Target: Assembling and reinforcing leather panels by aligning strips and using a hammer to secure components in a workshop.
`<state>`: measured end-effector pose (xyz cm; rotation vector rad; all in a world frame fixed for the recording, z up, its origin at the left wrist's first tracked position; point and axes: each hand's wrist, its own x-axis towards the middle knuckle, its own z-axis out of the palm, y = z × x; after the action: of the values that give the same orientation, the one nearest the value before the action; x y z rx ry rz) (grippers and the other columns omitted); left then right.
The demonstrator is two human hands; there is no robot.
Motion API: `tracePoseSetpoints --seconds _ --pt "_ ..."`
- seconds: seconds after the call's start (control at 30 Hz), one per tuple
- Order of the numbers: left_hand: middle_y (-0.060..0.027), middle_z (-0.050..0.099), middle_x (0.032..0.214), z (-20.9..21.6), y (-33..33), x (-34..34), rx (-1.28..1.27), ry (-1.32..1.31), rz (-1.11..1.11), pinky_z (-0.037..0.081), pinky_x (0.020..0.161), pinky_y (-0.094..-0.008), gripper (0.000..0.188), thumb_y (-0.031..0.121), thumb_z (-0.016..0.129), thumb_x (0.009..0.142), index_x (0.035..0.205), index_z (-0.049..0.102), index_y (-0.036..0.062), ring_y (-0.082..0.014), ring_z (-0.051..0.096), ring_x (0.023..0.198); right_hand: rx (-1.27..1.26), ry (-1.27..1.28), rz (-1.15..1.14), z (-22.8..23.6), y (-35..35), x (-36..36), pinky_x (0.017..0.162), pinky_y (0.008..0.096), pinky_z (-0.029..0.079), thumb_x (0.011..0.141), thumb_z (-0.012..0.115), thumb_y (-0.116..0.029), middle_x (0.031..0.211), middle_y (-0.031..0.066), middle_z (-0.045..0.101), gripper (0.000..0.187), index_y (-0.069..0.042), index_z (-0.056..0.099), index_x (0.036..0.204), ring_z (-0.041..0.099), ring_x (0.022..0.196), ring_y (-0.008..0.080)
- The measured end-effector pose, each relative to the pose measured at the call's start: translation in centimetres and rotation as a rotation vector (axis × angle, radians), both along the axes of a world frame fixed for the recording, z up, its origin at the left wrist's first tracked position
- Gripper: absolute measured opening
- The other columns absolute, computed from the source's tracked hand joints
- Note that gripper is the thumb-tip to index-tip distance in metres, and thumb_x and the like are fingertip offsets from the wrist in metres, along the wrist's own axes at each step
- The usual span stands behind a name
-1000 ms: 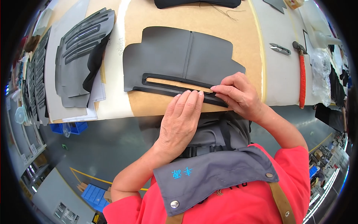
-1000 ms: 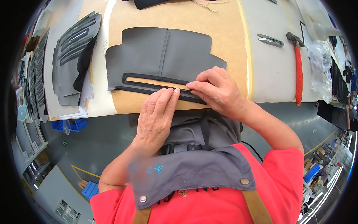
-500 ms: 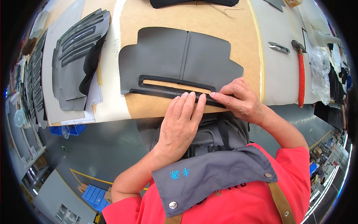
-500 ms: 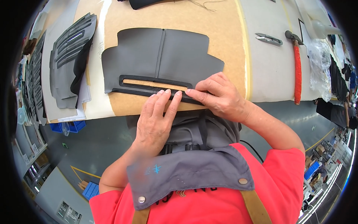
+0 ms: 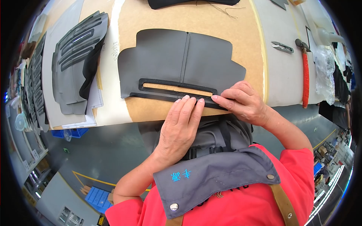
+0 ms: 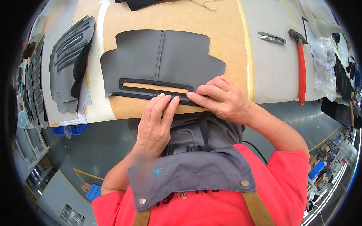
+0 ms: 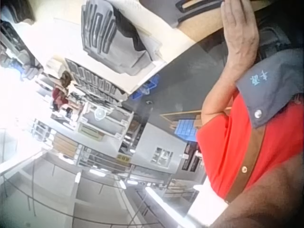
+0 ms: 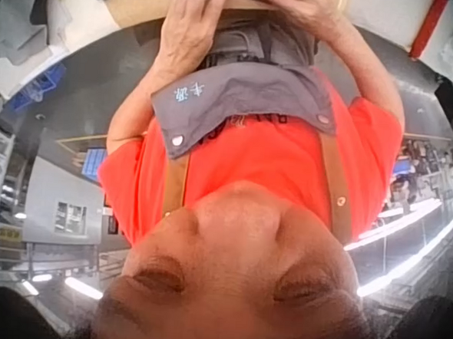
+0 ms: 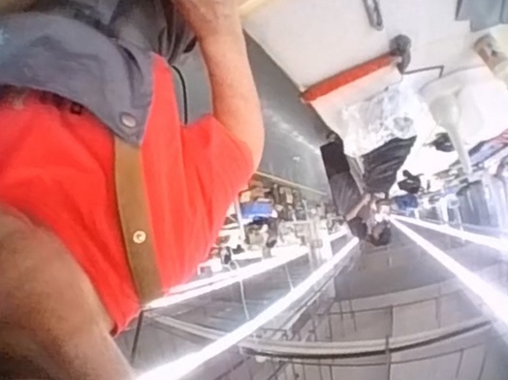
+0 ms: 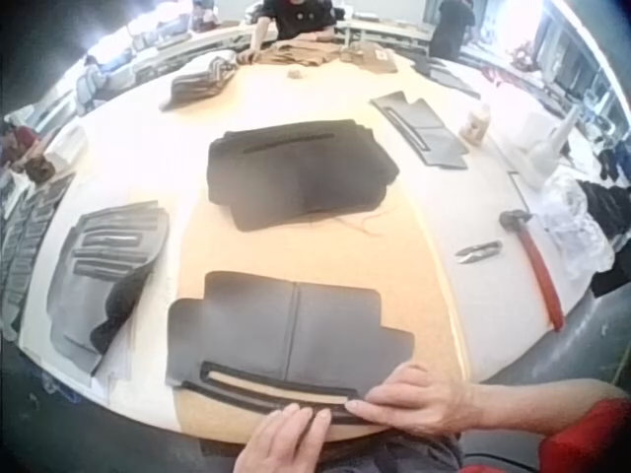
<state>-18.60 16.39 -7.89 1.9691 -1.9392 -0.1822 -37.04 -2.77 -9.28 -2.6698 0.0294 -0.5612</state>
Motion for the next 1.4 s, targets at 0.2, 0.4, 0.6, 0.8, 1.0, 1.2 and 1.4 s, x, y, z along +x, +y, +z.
tracePoseSetpoints --seconds 0.2,0.4,0.6,0.8,1.0,1.2,1.4 --pt "-0.0103 0.061 0.128 0.2 0.7 1.0 -0.080 0.012 0.012 0.052 0.103 -0.0399 0.054 -0.008 0.064 0.082 0.135 0.068 0.0040 -0.0291 0.060 0.126 0.004 -0.042 -0.056 0.3 0.8 1.0 0.076 0.0336 0.048 0.078 0.081 -0.007 0.102 0.0004 0.063 0.043 -0.009 0.076 0.121 0.058 0.085 0.0195" --pt "-0.0100 0.062 0.128 0.2 0.7 2.3 -0.039 -0.031 0.095 0.048 0.104 -0.0408 0.057 -0.009 0.063 0.082 0.137 0.067 0.0046 -0.0290 0.061 0.122 -0.049 0.021 -0.046 -0.2 1.5 1.8 0.075 0.0330 0.044 0.078 0.081 -0.007 0.104 -0.0019 0.064 0.043 -0.010 0.077 0.121 0.056 0.083 0.0184" --pt "-0.0099 0.056 0.131 0.2 1.6 4.0 0.029 -0.007 0.116 0.046 0.105 -0.0418 0.074 -0.008 0.073 0.069 0.141 0.062 0.0053 -0.0291 0.055 0.126 -0.050 0.022 -0.035 -0.5 1.4 1.5 0.076 0.0327 0.043 0.078 0.078 -0.009 0.107 -0.0022 0.064 0.044 -0.010 0.076 0.122 0.056 0.084 0.0175" --pt "-0.0091 0.058 0.131 0.6 1.7 4.0 0.045 -0.011 0.112 0.047 0.105 -0.0402 0.073 -0.008 0.071 0.071 0.142 0.064 0.0078 -0.0287 0.057 0.123 -0.065 -0.010 -0.055 -0.4 1.5 1.8 0.076 0.0326 0.043 0.078 0.075 -0.010 0.106 -0.0027 0.064 0.042 -0.010 0.076 0.120 0.056 0.084 0.0171" --pt "-0.0078 0.059 0.133 0.4 1.2 3.8 0.048 0.015 0.091 0.048 0.105 -0.0405 0.073 -0.005 0.073 0.073 0.144 0.063 0.0103 -0.0292 0.058 0.123 -0.097 0.006 -0.077 -0.1 1.3 0.8 0.078 0.0329 0.046 0.081 0.076 -0.010 0.106 -0.0016 0.065 0.041 -0.010 0.075 0.122 0.059 0.087 0.0177" --pt "-0.0148 0.057 0.136 -0.1 0.8 2.1 0.082 -0.044 0.172 0.045 0.107 -0.0427 0.075 -0.015 0.059 0.079 0.151 0.054 0.0058 -0.0333 0.057 0.124 -0.414 -0.102 -0.685 0.5 -6.2 -4.5 0.097 0.0427 0.049 0.093 0.074 -0.009 0.120 0.0097 0.069 0.028 -0.007 0.073 0.121 0.064 0.110 0.0299" --pt "-0.0145 0.059 0.137 -0.7 0.1 2.1 -0.131 0.083 0.136 0.045 0.110 -0.0439 0.067 -0.016 0.056 0.080 0.144 0.060 0.0015 -0.0333 0.058 0.126 -0.003 0.120 -1.436 -0.9 -14.7 -22.4 0.096 0.0392 0.052 0.097 0.076 -0.041 0.118 0.0179 0.071 0.054 0.002 0.066 0.127 0.068 0.105 0.0297"
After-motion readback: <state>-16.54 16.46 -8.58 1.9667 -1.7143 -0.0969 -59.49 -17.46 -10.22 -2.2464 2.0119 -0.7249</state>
